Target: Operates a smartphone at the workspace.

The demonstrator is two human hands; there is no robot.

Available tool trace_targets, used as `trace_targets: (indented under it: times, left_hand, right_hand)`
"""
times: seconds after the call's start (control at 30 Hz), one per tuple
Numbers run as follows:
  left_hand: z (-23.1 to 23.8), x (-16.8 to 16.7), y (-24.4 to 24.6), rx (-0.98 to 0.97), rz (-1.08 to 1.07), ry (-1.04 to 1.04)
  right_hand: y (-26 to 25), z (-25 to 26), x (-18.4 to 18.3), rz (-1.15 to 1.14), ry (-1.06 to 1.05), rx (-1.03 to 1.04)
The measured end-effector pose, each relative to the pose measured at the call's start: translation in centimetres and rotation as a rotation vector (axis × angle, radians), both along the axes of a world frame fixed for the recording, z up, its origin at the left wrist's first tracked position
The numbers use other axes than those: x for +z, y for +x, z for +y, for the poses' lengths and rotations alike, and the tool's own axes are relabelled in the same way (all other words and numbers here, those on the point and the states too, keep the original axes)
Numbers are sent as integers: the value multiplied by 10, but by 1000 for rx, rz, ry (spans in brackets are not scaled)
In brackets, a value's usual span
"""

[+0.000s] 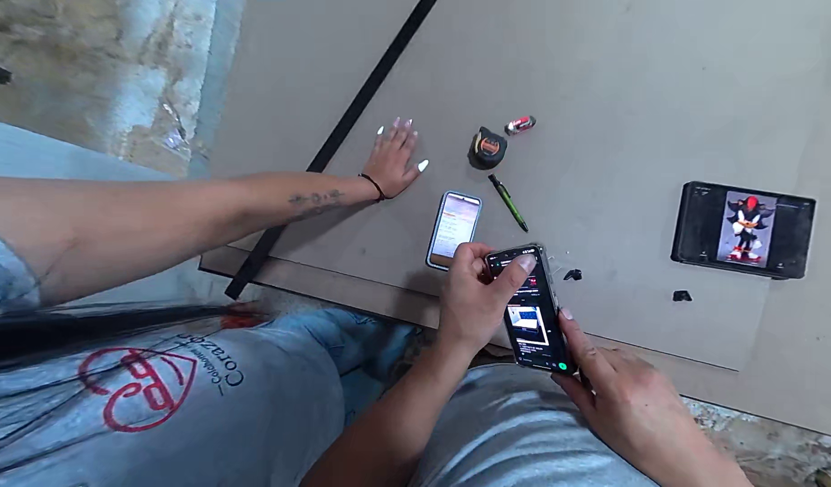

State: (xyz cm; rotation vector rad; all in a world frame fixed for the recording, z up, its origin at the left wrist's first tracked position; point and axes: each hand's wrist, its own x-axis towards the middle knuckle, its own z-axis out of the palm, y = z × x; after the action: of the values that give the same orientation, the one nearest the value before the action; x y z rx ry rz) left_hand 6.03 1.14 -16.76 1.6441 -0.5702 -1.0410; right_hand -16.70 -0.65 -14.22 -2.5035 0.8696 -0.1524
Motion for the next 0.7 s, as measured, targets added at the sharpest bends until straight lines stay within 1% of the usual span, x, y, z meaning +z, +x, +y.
trace_targets:
  times: [0.07,0.13,0.2,0.27,0.37,0.57,0.7]
  left_hand:
    - [-1,-5,0,0,-50,72]
    - [3,-10,1,1,-74,57]
    - [9,-14,2,9,-26,-27]
    - [15,-18,3,13,79,-97]
    - [20,-23,7,7,112,-99]
    - [26,-23,10,-1,73,-103]
    - [29,-23,8,-34,120,-143]
  right_hand:
    - [1,4,-4,5,-9,14]
    - [1,7,-9,-4,19,2]
    - [0,10,-14,-25,91,-35]
    - [0,13,-20,-55,195,-81]
    - [1,19,-25,-67,303,-128]
    - [5,27,-26,-67,333,-143]
    - [8,31,-25,-76,320,-158]
